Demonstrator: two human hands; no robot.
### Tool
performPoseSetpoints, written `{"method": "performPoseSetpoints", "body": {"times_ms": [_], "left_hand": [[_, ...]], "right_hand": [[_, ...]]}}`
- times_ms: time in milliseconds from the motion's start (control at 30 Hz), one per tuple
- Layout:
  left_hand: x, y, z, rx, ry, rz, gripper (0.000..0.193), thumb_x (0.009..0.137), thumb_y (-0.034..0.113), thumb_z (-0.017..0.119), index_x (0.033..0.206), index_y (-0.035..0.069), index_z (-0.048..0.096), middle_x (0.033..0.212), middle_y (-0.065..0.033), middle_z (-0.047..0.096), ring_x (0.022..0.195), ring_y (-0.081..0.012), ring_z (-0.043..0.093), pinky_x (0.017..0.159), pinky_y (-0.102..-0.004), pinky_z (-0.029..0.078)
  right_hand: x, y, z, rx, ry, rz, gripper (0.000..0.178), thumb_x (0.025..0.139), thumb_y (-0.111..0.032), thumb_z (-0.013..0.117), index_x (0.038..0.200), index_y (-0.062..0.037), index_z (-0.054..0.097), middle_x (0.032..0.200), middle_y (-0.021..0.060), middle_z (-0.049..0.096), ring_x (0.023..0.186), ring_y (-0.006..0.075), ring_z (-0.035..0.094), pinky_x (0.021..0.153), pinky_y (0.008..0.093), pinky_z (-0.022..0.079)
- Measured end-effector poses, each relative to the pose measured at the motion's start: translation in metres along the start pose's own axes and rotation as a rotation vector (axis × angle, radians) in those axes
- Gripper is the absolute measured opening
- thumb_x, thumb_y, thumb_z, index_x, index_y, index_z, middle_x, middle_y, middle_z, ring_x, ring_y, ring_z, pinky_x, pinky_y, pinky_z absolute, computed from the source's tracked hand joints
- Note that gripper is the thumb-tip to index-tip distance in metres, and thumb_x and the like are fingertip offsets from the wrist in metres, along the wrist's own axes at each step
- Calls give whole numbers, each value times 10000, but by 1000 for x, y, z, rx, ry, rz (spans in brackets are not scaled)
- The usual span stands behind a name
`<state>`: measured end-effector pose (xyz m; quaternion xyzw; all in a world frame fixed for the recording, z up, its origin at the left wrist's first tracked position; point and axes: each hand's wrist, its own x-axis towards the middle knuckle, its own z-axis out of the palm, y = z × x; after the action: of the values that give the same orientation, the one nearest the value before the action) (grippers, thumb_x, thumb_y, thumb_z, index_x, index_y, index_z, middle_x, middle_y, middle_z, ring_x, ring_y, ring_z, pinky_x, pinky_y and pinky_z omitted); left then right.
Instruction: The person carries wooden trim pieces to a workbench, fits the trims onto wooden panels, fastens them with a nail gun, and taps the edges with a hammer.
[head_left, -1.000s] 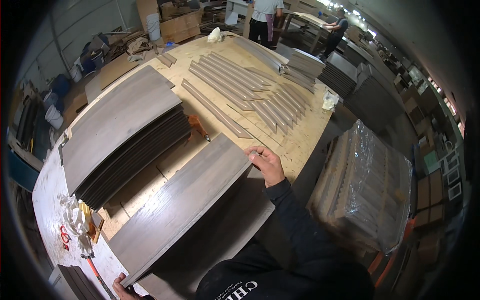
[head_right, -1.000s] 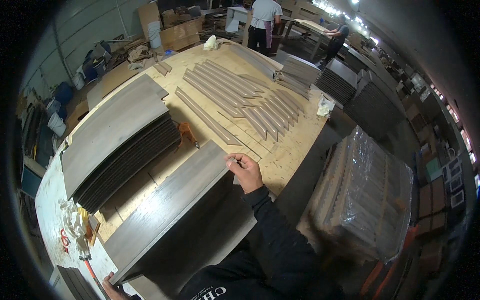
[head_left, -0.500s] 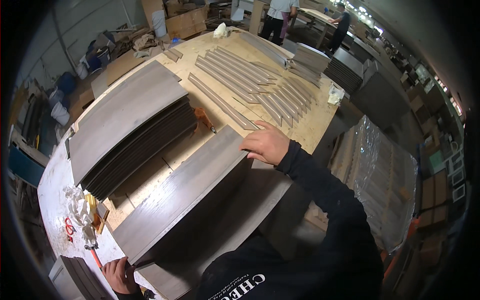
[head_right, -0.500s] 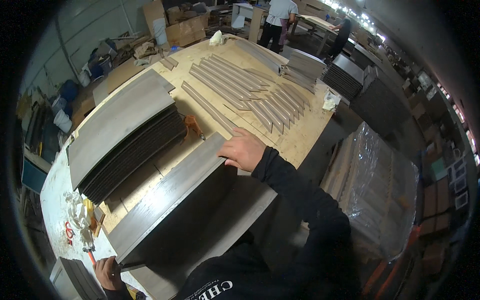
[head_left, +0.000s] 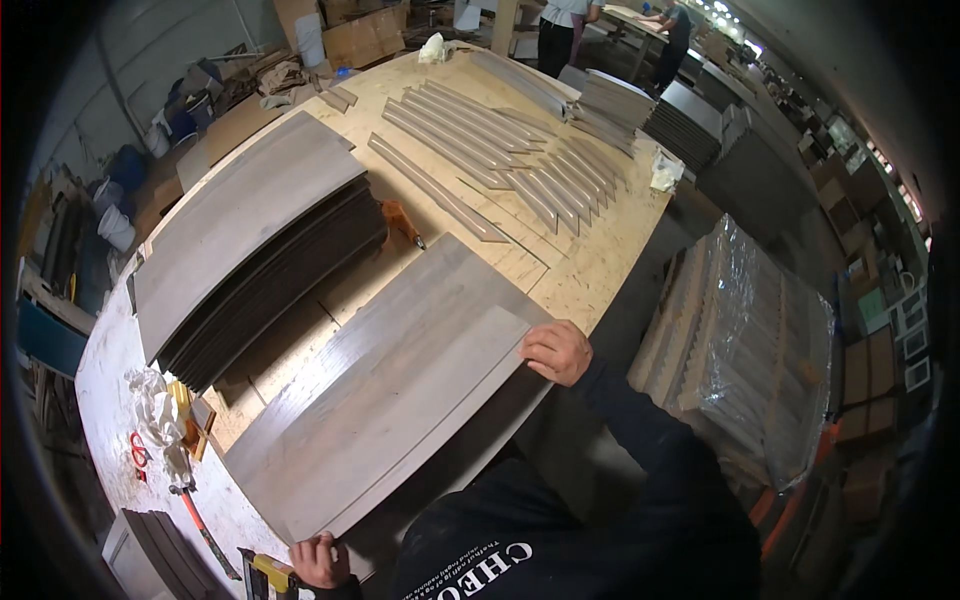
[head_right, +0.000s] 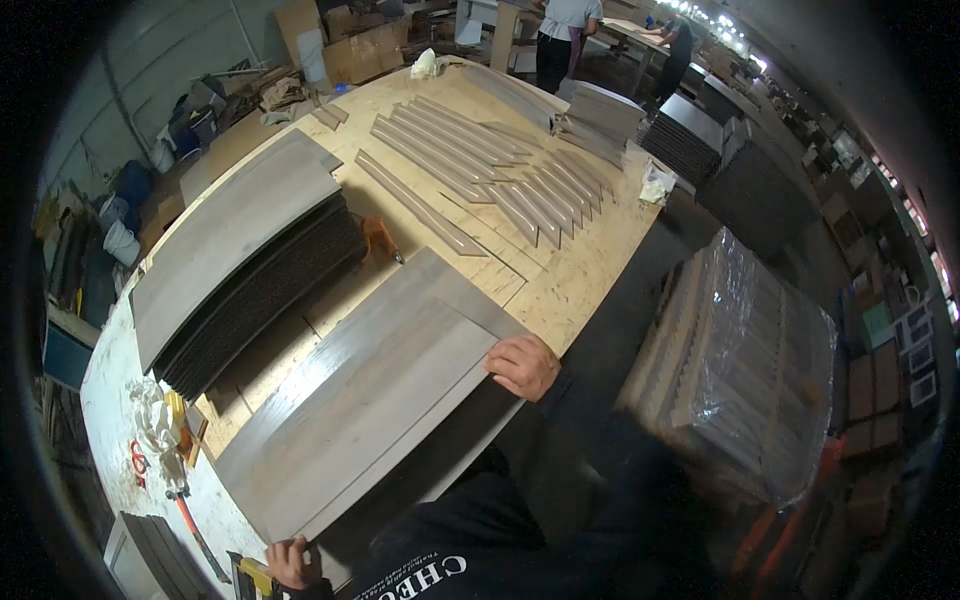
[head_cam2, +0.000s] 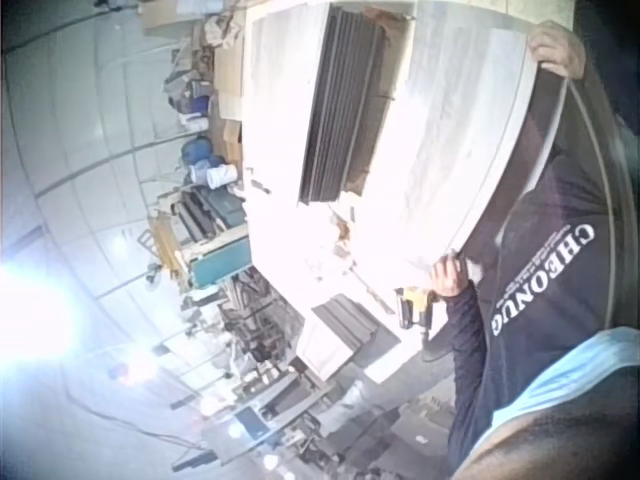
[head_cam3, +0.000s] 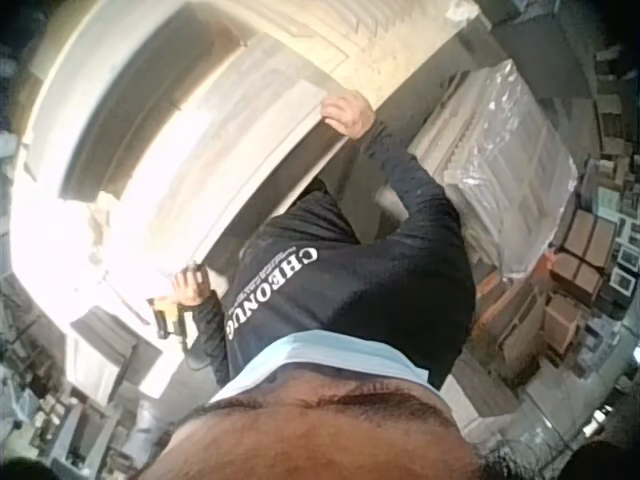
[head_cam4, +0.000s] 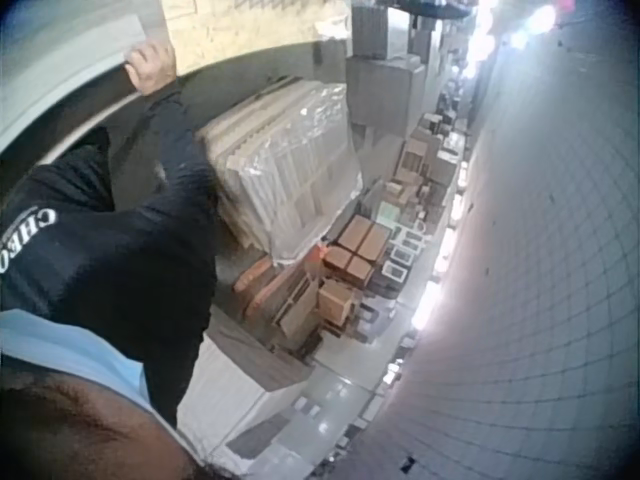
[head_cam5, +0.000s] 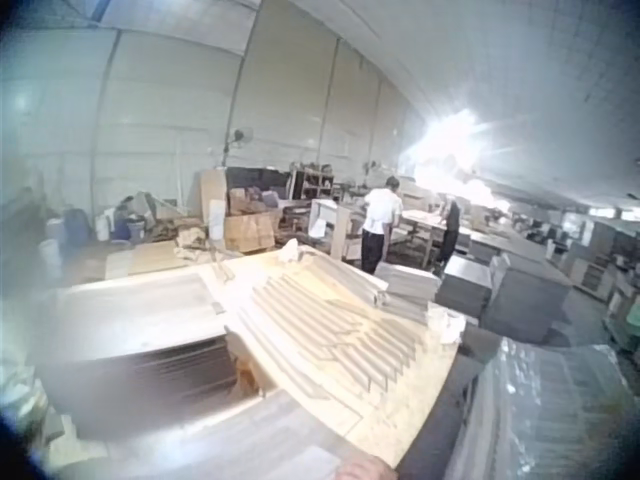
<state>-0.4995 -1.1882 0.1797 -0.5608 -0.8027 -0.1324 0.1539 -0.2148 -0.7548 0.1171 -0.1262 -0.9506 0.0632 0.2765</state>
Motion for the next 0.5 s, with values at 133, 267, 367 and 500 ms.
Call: {"method": "performPoseSetpoints", "body": {"times_ms": [133, 267, 367, 500], "left_hand": [[-75, -18, 95, -171, -139, -80, 217, 636, 127, 710, 834, 73, 640, 841, -101, 569, 797, -311, 544, 674, -400, 425], [-95, -16, 110, -278, -182, -256, 376, 625, 105, 748, 972, 48, 616, 868, -117, 543, 768, -293, 539, 672, -387, 445], [-125, -29, 129, -407, -119, -718, 526, 660, 57, 764, 1148, 25, 572, 942, -112, 516, 800, -239, 540, 692, -340, 457], [-161, -53, 159, -684, -49, -1060, 594, 663, -23, 778, 1209, -22, 545, 1007, -104, 484, 882, -204, 546, 755, -306, 468]], "right_hand": [[-42, -3, 15, 0, -109, 178, 296, 625, -132, 746, 892, -128, 617, 973, 4, 593, 942, 210, 572, 816, 367, 432], [-60, 1, 29, 62, -220, 471, 428, 662, -185, 770, 1052, -109, 611, 1038, 59, 583, 966, 277, 558, 828, 404, 437], [-77, 18, 41, 152, -234, 661, 477, 698, -193, 775, 1134, -87, 613, 952, 92, 609, 900, 286, 592, 744, 360, 478], [-80, 27, 54, 210, -278, 699, 333, 706, -189, 766, 1001, -63, 679, 851, 101, 650, 801, 287, 619, 706, 384, 493]]}}
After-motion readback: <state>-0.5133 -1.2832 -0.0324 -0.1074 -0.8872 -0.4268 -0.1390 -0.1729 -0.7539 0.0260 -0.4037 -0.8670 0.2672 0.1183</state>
